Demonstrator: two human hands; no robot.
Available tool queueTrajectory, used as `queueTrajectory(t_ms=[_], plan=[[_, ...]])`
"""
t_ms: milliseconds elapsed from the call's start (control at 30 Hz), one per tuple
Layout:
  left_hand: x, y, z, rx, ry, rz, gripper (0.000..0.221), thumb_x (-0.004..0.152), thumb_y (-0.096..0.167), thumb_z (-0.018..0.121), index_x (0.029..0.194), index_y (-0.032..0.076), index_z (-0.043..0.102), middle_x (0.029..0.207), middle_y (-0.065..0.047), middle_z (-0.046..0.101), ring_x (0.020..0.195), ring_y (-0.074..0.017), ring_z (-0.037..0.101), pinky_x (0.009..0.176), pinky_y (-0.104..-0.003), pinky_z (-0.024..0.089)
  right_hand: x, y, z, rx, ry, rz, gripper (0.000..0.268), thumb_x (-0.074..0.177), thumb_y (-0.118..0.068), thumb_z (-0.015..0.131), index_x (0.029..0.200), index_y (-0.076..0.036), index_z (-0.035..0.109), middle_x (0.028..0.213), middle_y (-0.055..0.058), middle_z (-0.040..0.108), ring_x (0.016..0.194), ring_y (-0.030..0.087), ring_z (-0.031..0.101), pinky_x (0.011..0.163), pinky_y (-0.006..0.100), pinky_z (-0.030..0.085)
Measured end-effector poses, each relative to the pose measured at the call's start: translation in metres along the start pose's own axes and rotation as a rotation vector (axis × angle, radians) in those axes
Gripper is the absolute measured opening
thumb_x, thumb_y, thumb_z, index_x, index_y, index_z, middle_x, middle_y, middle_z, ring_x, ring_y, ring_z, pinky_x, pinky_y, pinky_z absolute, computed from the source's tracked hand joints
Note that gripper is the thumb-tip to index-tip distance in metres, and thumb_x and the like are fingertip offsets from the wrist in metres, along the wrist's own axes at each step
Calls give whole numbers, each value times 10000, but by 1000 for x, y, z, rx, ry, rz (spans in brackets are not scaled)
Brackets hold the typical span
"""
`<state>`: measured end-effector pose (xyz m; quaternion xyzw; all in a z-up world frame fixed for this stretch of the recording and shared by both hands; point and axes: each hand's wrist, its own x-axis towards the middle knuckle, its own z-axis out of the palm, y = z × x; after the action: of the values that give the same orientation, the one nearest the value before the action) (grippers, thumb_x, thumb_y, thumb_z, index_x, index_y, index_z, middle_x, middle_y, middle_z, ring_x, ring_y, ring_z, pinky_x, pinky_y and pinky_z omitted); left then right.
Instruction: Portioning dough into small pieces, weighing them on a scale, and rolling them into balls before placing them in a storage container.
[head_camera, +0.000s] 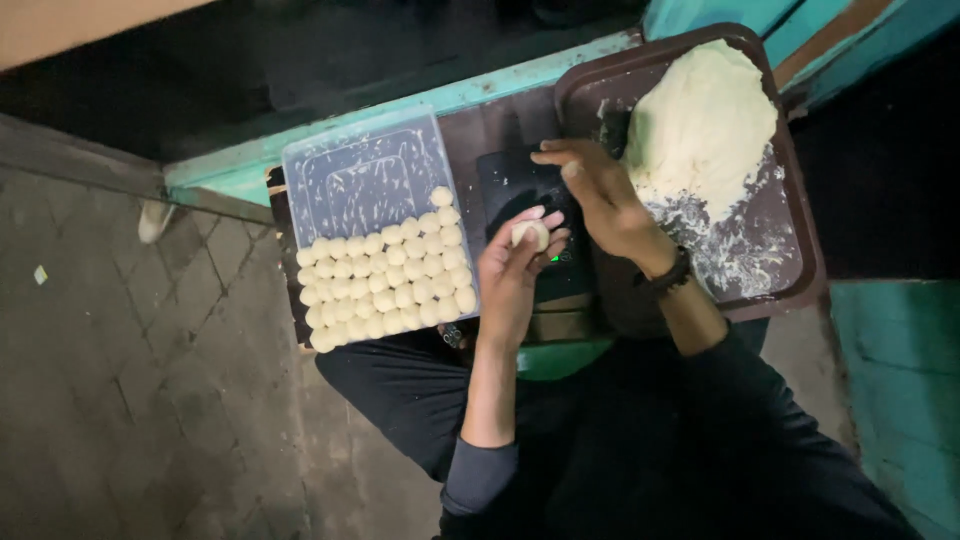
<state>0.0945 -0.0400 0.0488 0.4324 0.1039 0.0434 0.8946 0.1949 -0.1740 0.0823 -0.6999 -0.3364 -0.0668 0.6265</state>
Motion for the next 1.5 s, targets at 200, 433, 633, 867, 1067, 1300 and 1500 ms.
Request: queueTrajectory(t_ms=[200,433,633,867,1067,1300,1500], plan=[[-6,-6,-12,-557,-165,-157,704,1064,544,489,1457,-39,527,1317,-270,659,1161,-342,701,1069,-513,540,-11,43,25,-659,15,-293,376,1120,-172,504,1439,-34,649,1451,246,553,1418,396,463,1223,497,198],[6,-28,-47,-742,-253,-83,860,1022,738,293,1577,82,338,1556,-211,411,1390,-369,447,1192,-560,303,-32,-77,104,-492,-412,94,815,1078,-601,-49,1660,-123,263,1725,75,-100,1607,331,-140,1285,632,-181],[-25,29,-20,-914,-345,22,877,1057,643,414,1690,97,148,1620,-259,349,1527,-344,322,1317,-393,231,-39,-75,103,-402,-478,-244,931,1030,-702,155,1676,-32,114,1686,343,37,1517,528,-135,1079,713,-286],[5,-36,-66,-934,-132,54,904,982,757,358,1624,122,302,1646,-247,257,1555,-477,160,1250,-629,137,-51,-108,114,-98,-604,-126,805,1099,-662,161,1673,-103,84,1739,187,-26,1617,410,-110,1259,685,-162],[-30,5,-20,-730,-29,10,940,939,817,339,1638,191,282,1665,-148,301,1513,-346,327,1272,-564,179,-69,-56,109,-426,-535,-185,1062,903,-816,194,1626,-40,248,1701,250,130,1595,425,7,1097,749,-227],[0,-34,-41,-793,-27,30,842,1025,702,309,1606,95,350,1629,-245,349,1524,-407,307,1295,-564,141,-92,-61,105,-187,-483,-114,1122,800,-873,297,1615,-102,335,1716,244,61,1583,481,30,1160,720,-144],[21,-52,-48,-501,490,-333,801,879,730,638,1475,199,563,1376,-205,644,1254,-377,627,1154,-535,421,-41,16,70,-695,-311,45,1070,926,-833,43,1656,-69,211,1678,343,45,1553,509,12,1022,862,-140]])
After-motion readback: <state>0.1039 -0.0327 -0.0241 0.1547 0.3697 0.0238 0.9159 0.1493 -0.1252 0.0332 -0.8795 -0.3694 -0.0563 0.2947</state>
